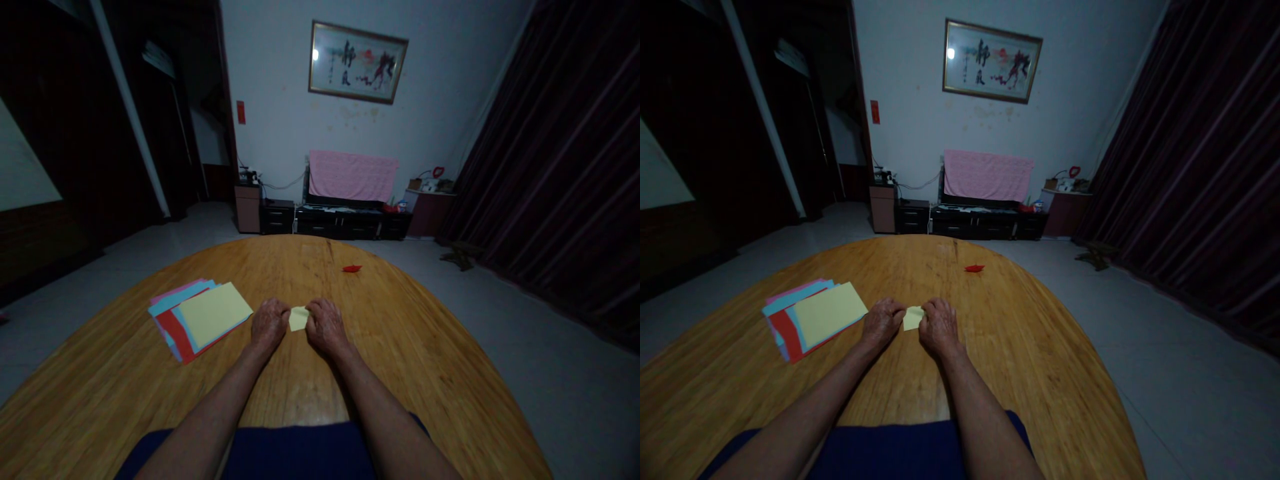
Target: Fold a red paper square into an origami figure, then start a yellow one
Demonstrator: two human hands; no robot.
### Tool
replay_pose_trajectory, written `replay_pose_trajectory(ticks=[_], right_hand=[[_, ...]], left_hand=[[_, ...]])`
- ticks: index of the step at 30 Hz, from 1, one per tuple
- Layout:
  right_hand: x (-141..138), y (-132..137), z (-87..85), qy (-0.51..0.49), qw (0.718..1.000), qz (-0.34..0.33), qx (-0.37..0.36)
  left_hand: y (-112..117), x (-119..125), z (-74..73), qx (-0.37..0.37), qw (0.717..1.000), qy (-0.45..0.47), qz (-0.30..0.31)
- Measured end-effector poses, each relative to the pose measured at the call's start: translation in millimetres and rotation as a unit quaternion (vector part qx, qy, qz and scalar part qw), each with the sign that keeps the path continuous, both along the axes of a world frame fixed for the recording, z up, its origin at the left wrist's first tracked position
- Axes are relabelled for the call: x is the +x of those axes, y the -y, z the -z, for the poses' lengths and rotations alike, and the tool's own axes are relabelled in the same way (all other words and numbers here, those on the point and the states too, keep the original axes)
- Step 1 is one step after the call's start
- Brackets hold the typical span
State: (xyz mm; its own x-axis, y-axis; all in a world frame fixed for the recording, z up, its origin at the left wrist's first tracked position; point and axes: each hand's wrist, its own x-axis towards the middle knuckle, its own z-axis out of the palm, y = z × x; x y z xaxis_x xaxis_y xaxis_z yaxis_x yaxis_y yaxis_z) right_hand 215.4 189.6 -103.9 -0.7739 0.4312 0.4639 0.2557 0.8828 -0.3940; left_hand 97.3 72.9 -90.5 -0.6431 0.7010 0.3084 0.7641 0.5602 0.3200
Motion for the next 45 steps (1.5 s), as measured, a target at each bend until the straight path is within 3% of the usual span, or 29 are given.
replay_pose_trajectory(ticks=[7, 14, 21, 29, 36, 45], right_hand=[[0.8, 0.2, -1.0, -0.027, 1.000, -0.013, -0.006], [-2.0, 1.2, -4.9, -0.094, 0.994, -0.012, -0.053], [-8.4, -1.6, -2.2, -0.167, 0.972, 0.036, -0.164], [-14.1, -7.7, -2.8, -0.219, 0.914, 0.017, -0.342], [-10.2, -5.0, -8.7, -0.206, 0.918, -0.033, -0.337], [-11.7, -11.1, -6.4, -0.260, 0.917, -0.024, -0.302]], left_hand=[[-0.3, -2.0, 2.7, 0.031, 0.999, 0.019, -0.004], [-5.0, -1.1, 0.4, 0.155, 0.987, 0.043, 0.013], [-5.6, 5.8, -8.3, 0.284, 0.944, 0.169, 0.021], [-5.3, 8.8, -15.0, 0.329, 0.925, 0.188, 0.037], [-7.1, 7.5, -10.8, 0.349, 0.917, 0.190, 0.040], [-4.9, 20.4, -17.6, 0.346, 0.914, 0.187, 0.097]])
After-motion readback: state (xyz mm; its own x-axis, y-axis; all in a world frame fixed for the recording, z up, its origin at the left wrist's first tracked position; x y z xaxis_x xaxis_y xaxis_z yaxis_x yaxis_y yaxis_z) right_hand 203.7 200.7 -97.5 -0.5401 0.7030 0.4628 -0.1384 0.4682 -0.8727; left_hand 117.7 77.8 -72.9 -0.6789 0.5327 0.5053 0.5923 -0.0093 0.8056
